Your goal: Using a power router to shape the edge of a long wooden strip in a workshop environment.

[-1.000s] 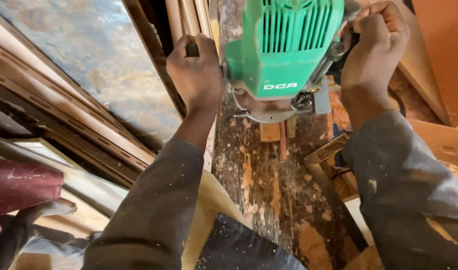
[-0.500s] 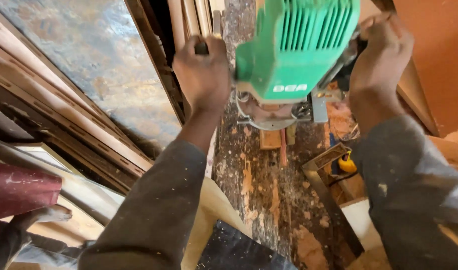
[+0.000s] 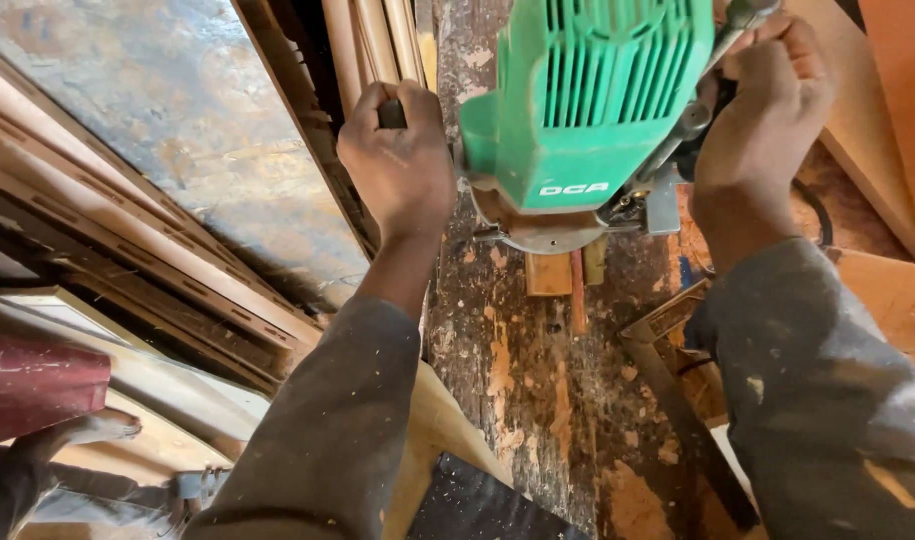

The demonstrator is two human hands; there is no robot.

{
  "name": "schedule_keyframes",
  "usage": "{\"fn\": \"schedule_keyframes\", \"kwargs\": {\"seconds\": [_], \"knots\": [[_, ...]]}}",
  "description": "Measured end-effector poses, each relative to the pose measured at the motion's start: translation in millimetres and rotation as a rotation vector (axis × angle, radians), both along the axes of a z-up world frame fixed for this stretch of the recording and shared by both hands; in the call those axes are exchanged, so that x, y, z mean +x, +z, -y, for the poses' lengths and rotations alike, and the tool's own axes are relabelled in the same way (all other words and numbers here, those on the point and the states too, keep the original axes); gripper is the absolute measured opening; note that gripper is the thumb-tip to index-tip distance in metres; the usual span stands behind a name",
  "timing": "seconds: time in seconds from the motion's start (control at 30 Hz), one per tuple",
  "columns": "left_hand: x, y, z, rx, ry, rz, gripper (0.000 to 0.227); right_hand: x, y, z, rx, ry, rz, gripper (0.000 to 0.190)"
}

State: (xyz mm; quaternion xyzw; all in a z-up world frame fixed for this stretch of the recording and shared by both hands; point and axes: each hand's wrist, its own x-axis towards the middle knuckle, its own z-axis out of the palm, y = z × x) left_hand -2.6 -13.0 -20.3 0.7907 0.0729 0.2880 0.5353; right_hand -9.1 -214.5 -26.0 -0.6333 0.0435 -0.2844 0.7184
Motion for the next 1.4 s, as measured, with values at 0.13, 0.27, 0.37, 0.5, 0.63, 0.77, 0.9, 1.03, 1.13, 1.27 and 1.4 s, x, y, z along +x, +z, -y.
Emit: {"fn": "schedule_keyframes", "kwargs": {"seconds": [0.13, 0.27, 0.37, 0.5, 0.63, 0.77, 0.9, 1.03, 1.13, 1.27, 1.4], "knots": [[1.9, -4.7, -1.7, -0.003, 0.029, -0.029, 0.022, -2.4, 3.9, -6.9, -0.046, -0.029, -0.066, 0.011], [7.3, 2.9, -2.0, -0.009, -0.019, -0.034, 0.021, 8.2, -1.5, 10.1, 0.009, 0.021, -0.063, 0.016], [6.3, 27.2, 2.4, 0.047, -0.025, 0.069, 0.024, 21.0, -0.6, 32.6, -0.117, -0.073, -0.076, 0.015], [3.0, 31.2, -0.7, 0.01, -0.021, 0.082, 0.027, 15.0, 4.9, 28.0, -0.232, -0.098, 0.023, 0.02], [1.6, 21.2, 0.4, -0.001, -0.025, 0.073, 0.024, 10.0, -5.7, 19.8, -0.164, 0.017, 0.097, 0.03], [4.0, 4.2, -1.4, 0.005, -0.051, 0.095, 0.024, 6.0, -6.4, 7.6, -0.156, 0.007, 0.091, 0.038], [7.0, -10.9, -8.7, -0.057, -0.045, 0.061, 0.027, 6.3, -0.2, -6.5, -0.066, 0.018, 0.043, 0.014], [17.2, -16.4, -11.6, -0.109, 0.019, -0.114, 0.022, 19.8, -11.3, 2.8, -0.076, 0.065, 0.028, 0.012], [19.2, 3.6, -13.2, -0.015, 0.035, -0.084, 0.023, 19.5, 9.4, 1.7, -0.086, 0.082, 0.062, 0.019], [8.5, 21.3, -13.1, -0.072, -0.024, 0.01, 0.035, 14.8, 14.2, 12.5, -0.208, -0.069, -0.095, 0.031], [22.5, 16.5, -7.7, -0.091, -0.082, 0.131, 0.032, 32.7, 3.5, 24.0, -0.174, -0.079, 0.017, 0.019]]}}
